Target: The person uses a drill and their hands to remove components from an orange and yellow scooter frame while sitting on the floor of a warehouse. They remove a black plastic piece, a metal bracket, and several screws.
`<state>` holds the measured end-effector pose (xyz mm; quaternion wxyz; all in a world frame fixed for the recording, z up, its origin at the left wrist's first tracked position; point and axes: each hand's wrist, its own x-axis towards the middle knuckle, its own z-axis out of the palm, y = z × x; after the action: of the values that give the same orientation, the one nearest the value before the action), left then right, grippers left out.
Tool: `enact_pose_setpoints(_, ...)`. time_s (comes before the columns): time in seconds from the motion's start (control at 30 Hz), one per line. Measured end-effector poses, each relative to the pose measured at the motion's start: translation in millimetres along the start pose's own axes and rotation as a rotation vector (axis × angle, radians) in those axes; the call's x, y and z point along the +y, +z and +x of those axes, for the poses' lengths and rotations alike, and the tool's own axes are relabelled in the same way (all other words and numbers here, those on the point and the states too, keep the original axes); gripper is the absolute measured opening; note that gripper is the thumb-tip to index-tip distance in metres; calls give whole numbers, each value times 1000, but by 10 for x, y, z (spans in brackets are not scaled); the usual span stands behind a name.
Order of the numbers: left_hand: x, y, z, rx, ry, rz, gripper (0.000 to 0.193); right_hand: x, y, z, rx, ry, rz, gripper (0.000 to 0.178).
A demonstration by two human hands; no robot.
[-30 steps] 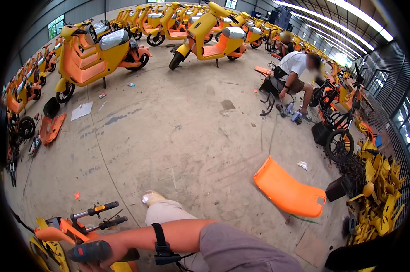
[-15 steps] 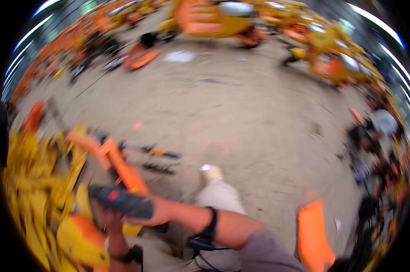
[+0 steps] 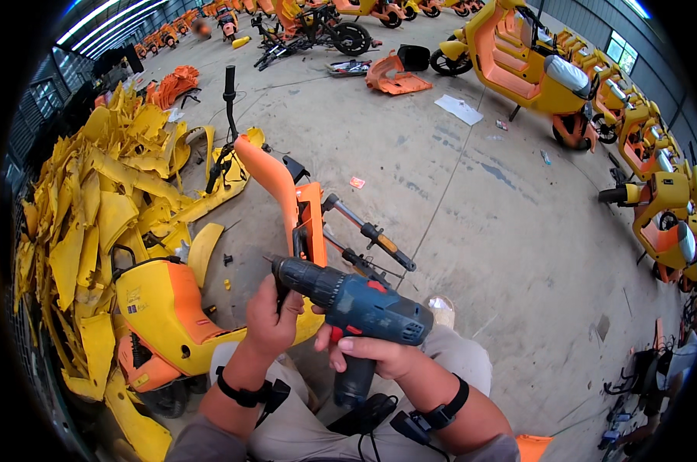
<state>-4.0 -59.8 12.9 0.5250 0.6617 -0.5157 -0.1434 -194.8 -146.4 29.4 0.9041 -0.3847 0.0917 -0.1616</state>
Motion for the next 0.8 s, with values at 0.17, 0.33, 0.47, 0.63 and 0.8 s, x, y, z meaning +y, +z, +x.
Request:
enact_pose_setpoints(0.17, 22, 17, 37, 89, 280, 173, 29, 70, -40, -87, -46, -5, 245, 66)
enact_pose_setpoints(0.33, 38, -5, 31, 121, 345, 209, 30, 96, 5, -97, -79, -53, 258, 65)
enact_pose_setpoints(0.47, 81, -6, 41, 111, 316, 194, 30, 70, 28, -98, -59, -37, 293, 64)
enact_pose_setpoints(0.63, 76, -35, 46, 87, 303, 198, 30, 23, -42, -113, -24, -10, 167, 64)
enact_pose_setpoints(0.8, 54, -22, 49, 62, 308, 178, 30, -25, -31, -129, -1, 6, 146, 64)
